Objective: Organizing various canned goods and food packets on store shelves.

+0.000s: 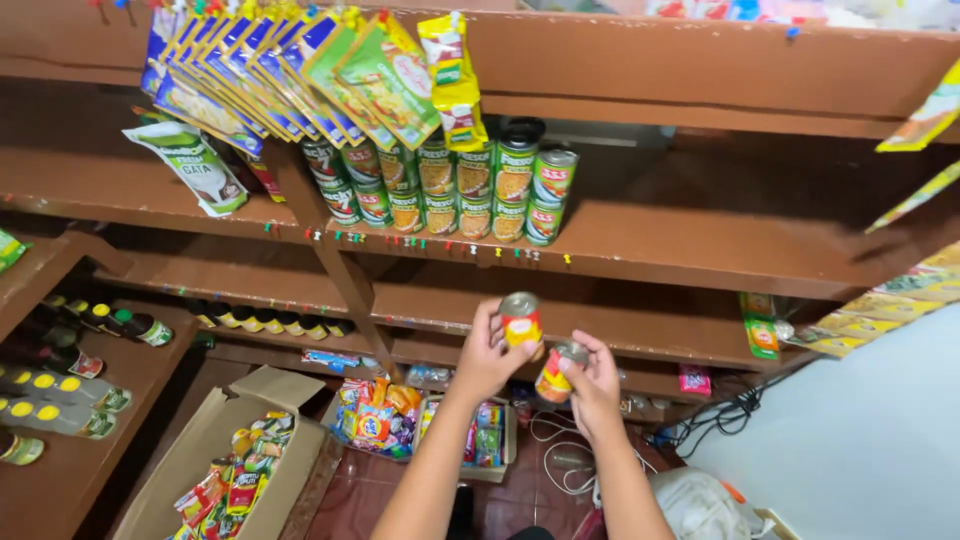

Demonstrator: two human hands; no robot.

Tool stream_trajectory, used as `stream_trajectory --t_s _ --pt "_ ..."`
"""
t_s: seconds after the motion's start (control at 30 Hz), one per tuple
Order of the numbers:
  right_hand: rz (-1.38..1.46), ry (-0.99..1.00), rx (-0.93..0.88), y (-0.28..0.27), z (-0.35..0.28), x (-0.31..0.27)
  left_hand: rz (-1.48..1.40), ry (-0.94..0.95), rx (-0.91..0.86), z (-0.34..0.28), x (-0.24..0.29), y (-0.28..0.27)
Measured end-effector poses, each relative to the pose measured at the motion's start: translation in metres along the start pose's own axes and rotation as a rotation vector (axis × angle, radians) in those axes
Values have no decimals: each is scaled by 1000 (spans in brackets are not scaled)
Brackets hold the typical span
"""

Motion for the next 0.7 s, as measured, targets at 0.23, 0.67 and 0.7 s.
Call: stream_trajectory --t_s 0.23,0.67,0.7 --pt "-1 -162 144 7 23 -135 252 186 -92 80 71 106" --pt "-12 -82 78 -7 8 -163 714 236 107 162 40 148" --pt "28 -79 11 2 7 -169 719 144 137 162 36 143"
Point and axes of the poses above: each hand's wrist, its own z-axis towards the middle knuckle, its own y-axis out of the palm, x = y × z, the point moved 9 cm from there along z, towards the middle knuckle, and after that the axes turned 8 degrees about -y, right-handed, at the moved point
